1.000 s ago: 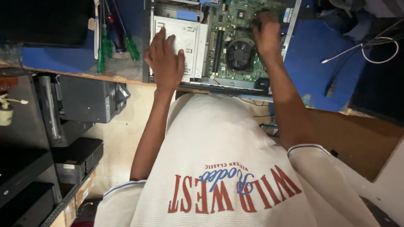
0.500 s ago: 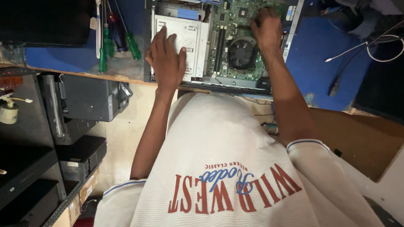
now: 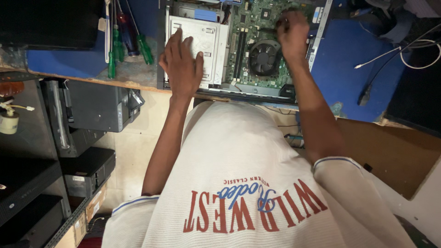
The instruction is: The person works on a desktop computer case, connecting internal cables and securing components with a screwdriver. They remove and reposition the hard drive, then rotate the case to access the rear panel and continue fastening screws.
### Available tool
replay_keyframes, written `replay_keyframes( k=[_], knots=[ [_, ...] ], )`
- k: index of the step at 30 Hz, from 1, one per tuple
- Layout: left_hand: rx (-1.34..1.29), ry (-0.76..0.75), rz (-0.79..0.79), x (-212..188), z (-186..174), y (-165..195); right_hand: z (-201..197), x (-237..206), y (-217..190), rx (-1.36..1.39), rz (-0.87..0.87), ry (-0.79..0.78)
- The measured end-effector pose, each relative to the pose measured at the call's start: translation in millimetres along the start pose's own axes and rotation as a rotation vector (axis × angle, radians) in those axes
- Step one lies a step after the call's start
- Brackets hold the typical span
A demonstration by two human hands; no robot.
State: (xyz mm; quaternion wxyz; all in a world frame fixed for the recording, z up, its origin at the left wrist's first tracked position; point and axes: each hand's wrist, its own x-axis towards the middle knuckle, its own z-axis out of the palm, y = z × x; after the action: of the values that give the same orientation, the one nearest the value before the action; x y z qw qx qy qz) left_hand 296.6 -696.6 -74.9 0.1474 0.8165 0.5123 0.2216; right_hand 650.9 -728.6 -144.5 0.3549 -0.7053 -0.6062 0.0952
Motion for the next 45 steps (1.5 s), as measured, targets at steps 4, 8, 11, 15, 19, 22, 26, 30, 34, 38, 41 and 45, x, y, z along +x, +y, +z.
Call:
replay_keyframes(
  k=[4, 8, 11, 15, 19, 22, 26, 30, 34, 38, 41, 45],
  knots=[
    [-0.028, -0.009, -0.025, 4.8, -6.8, 3.5, -3.7, 10.6, -13.1, 0.227, 0.112, 0.132],
    [-0.192, 0.025, -0.169, 14.4, -17.4, 33.9, -35.2, 2.2, -65.3, 0.787, 0.304, 0.101],
    [-0.469, 0.069, -0.2, 14.7, -18.1, 81.1, -54.8, -36.8, -129.4, 0.794, 0.284, -0.09],
    [-0.774, 0.078, -0.129, 22.5, -13.9, 123.2, -57.5, -66.3, -188.8, 0.888, 0.382, -0.244],
    [-0.741, 0.011, -0.172, 36.4, -17.7, 118.3, -75.9, -67.6, -214.9, 1.043, 0.49, -0.328],
    [-0.711, 0.049, -0.201, 38.3, -25.1, 105.8, -101.9, -60.7, -240.9, 1.177, 0.496, -0.38],
    [-0.65, 0.099, -0.207, 35.9, -28.8, 100.6, -173.5, -57.3, -287.8, 1.286, 0.292, -0.409],
    [-0.678, 0.081, -0.247, 29.9, -30.9, 99.2, -234.4, -66.4, -346.7, 1.588, 0.074, -0.206],
    [-0.702, 0.106, -0.233, 28.6, -31.1, 96.7, -248.0, -53.9, -362.8, 1.627, -0.035, -0.099],
    [-0.71, 0.114, -0.249, 29.0, -31.1, 97.8, -247.9, -54.3, -364.3, 1.625, -0.07, -0.034],
    [-0.717, 0.117, -0.256, 31.7, -32.9, 101.2, -249.2, -58.1, -358.3, 1.554, -0.083, -0.025],
    [-0.813, 0.108, -0.269, 31.9, -42.9, 107.3, -217.9, -43.6, -336.6, 1.086, 0.015, -0.12]
  ],
)
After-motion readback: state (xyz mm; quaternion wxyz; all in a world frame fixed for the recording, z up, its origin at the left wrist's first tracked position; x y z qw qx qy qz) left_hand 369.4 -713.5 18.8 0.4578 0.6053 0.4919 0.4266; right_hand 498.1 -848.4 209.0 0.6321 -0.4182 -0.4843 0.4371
